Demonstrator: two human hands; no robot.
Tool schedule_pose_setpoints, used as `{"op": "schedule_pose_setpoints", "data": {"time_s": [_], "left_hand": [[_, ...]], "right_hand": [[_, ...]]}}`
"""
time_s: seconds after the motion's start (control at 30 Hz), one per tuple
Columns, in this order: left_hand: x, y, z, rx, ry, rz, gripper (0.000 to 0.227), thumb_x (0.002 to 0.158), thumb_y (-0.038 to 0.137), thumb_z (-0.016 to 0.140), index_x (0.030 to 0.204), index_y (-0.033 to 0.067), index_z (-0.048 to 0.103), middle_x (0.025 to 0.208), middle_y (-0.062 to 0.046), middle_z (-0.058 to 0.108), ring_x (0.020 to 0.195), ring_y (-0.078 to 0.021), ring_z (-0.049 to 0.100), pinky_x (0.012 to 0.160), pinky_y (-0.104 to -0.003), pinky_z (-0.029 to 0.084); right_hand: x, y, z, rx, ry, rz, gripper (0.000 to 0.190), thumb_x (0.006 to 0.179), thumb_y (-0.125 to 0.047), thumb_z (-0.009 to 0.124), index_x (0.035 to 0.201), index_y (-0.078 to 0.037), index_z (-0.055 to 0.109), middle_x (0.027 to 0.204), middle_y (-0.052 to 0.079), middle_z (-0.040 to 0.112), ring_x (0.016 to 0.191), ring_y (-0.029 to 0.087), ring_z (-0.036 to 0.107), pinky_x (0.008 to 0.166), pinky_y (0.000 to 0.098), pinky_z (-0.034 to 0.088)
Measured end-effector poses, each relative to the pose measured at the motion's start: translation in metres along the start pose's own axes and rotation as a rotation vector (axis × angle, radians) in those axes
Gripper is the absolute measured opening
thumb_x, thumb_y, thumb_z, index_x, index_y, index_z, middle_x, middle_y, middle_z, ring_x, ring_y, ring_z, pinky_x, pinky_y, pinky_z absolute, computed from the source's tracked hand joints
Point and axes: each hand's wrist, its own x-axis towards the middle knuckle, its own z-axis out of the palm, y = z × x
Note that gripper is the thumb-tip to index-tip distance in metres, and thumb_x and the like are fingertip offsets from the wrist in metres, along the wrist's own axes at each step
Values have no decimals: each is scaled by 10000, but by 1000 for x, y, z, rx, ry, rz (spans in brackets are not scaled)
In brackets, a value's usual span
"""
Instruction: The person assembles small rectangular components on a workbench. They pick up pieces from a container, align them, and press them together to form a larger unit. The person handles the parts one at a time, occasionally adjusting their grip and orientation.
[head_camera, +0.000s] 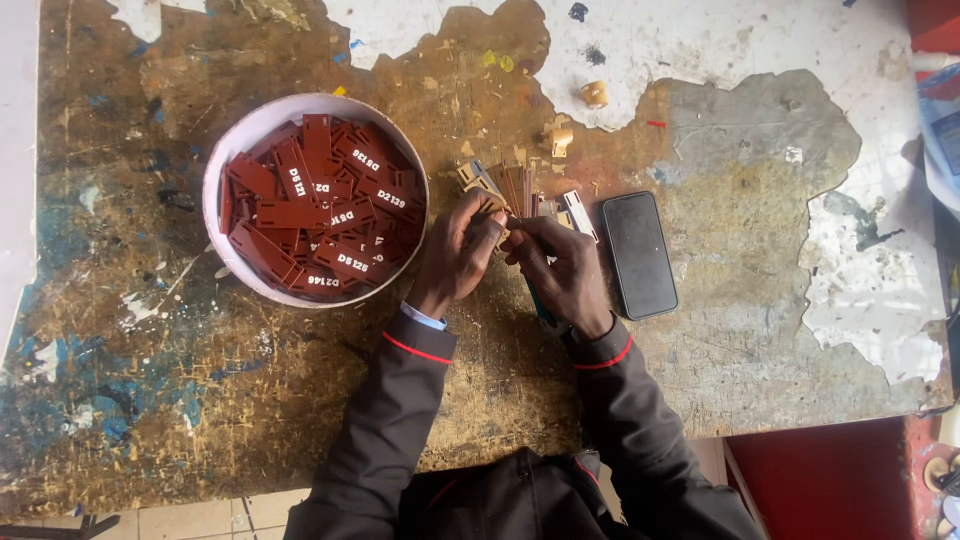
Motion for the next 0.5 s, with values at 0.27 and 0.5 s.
{"op": "schedule_pose_setpoints", "data": {"time_s": [0.27, 0.5], "left_hand": [[1, 11, -2, 24, -77, -6, 273, 1192, 302, 505, 1280, 129, 696, 786, -123, 706, 686, -156, 570, 683, -372, 482], [1, 22, -9, 25, -150, -11, 340, 1159, 288, 483, 1389, 126, 674, 718, -115, 626, 702, -206, 616, 671, -380, 499]], "right_hand": [[2, 3, -1, -42, -13, -53, 153, 1152, -134, 699, 1134, -65, 835, 738, 103, 775, 650, 171, 735, 635, 343, 613], [0, -4, -2, -50, -45, -81, 146, 1141, -96, 694, 1161, -36, 826, 758, 143, 777, 673, 223, 743, 651, 389, 614]]}}
